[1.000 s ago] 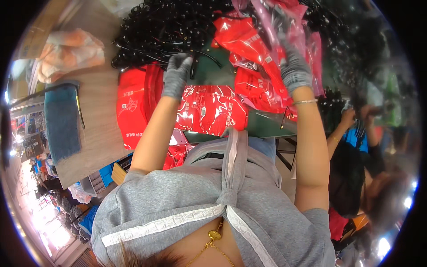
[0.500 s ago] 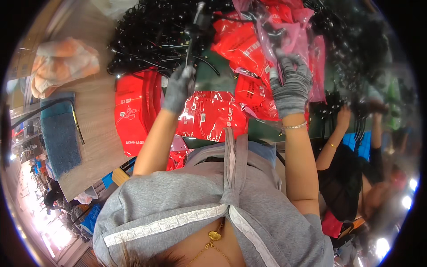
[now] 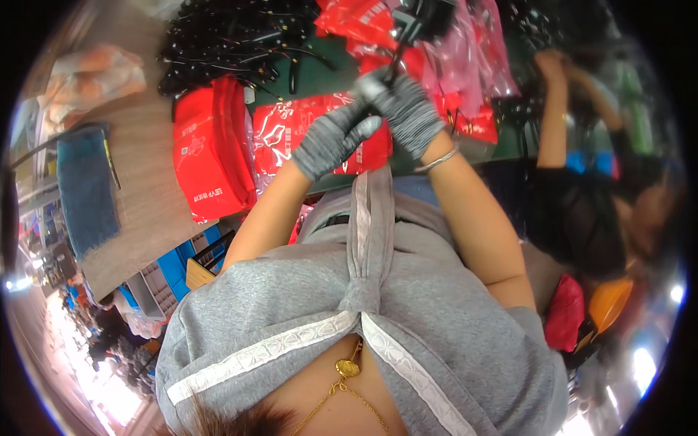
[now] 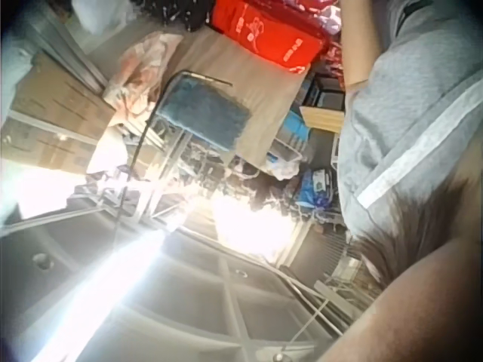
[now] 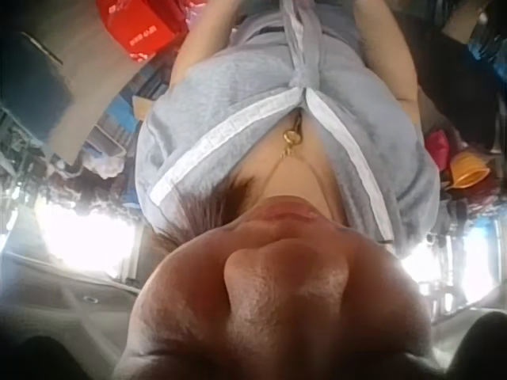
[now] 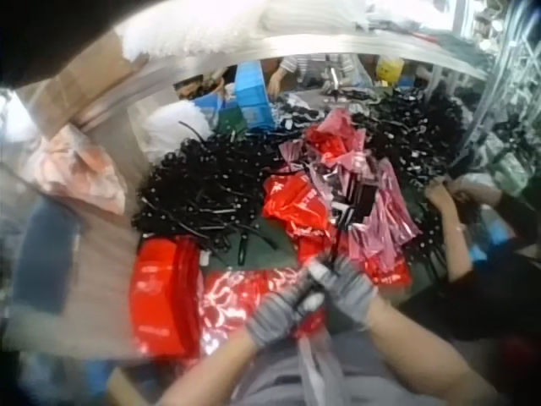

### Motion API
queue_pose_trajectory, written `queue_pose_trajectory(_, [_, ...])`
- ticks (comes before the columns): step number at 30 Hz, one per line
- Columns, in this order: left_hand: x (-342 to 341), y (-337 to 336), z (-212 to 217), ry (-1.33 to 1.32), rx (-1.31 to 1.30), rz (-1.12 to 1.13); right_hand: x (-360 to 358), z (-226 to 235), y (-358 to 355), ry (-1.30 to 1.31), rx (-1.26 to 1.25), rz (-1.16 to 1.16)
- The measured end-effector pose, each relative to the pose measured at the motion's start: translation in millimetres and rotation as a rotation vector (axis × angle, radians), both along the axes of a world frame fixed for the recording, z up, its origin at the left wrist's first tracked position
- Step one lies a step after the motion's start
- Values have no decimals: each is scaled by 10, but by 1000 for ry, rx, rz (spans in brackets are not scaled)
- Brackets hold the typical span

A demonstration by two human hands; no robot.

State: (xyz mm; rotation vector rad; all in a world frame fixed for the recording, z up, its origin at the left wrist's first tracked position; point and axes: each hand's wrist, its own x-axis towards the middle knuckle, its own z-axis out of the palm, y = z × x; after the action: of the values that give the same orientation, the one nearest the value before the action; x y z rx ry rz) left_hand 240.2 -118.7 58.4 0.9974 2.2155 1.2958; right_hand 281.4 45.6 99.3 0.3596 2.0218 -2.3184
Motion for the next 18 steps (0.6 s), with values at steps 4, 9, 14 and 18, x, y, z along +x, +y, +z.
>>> queue_pose_trajectory(4, [-22,105,-580,-113,-554,-78,540,-397,805,-293,528,-286])
queue_pose_trajectory(9, [377,154,-1136,170,-568,34,1161,-151,1000,-322,964,54])
queue_pose_trajectory(14, [332,156,-1407,318,-513,61,1508,-209,915,-220,1130,158])
queue_pose_trajectory(18, [382,65,-1457,180,-274,206,1560,-373,882,-279,1074,128])
